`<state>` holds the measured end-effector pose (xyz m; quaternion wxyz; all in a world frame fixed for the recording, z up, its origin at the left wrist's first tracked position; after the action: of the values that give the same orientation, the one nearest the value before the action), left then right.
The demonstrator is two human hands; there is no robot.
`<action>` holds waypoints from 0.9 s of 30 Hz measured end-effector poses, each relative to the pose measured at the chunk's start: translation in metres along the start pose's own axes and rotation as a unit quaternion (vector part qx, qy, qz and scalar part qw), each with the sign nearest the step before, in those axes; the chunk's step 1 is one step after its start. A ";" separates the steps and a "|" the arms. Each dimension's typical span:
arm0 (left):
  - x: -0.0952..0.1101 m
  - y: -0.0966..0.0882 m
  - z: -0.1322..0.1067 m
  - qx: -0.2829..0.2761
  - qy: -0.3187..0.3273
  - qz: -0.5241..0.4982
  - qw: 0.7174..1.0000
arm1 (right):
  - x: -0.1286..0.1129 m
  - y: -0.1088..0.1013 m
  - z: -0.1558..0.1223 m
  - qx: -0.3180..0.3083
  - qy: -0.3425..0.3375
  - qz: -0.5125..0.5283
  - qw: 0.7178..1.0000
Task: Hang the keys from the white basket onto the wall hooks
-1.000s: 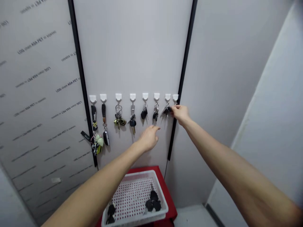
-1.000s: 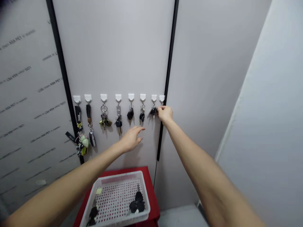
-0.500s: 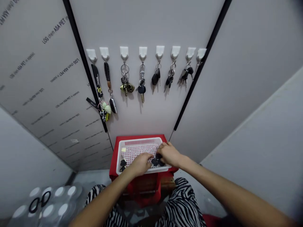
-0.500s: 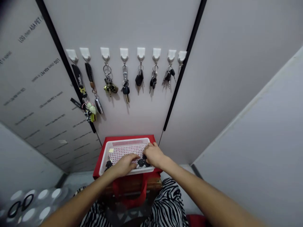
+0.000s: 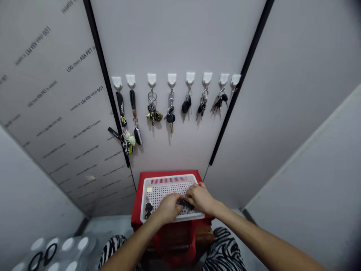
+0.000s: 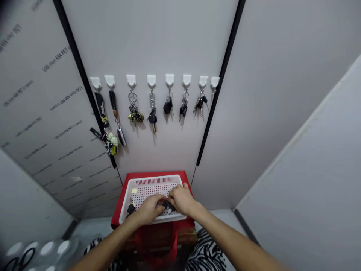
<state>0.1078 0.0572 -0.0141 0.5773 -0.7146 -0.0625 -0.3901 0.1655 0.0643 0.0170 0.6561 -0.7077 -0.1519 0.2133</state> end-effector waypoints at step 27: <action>0.263 -0.180 0.067 0.262 0.233 0.071 0.934 | 0.154 -0.316 -0.050 0.527 0.143 0.435 0.716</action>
<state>0.2241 0.0799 0.2897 0.7687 -0.4292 0.0246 -0.4737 0.3445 0.1265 0.3172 0.7716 -0.2576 0.4056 0.4169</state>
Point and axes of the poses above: each hand's wrist, its own z-axis towards the middle knuckle, its own y-axis out of the palm, x = y × z, the point moved 9 cm from there along z, towards the middle knuckle, and after that the axes turned 3 degrees about -y, right-handed, at the moved point
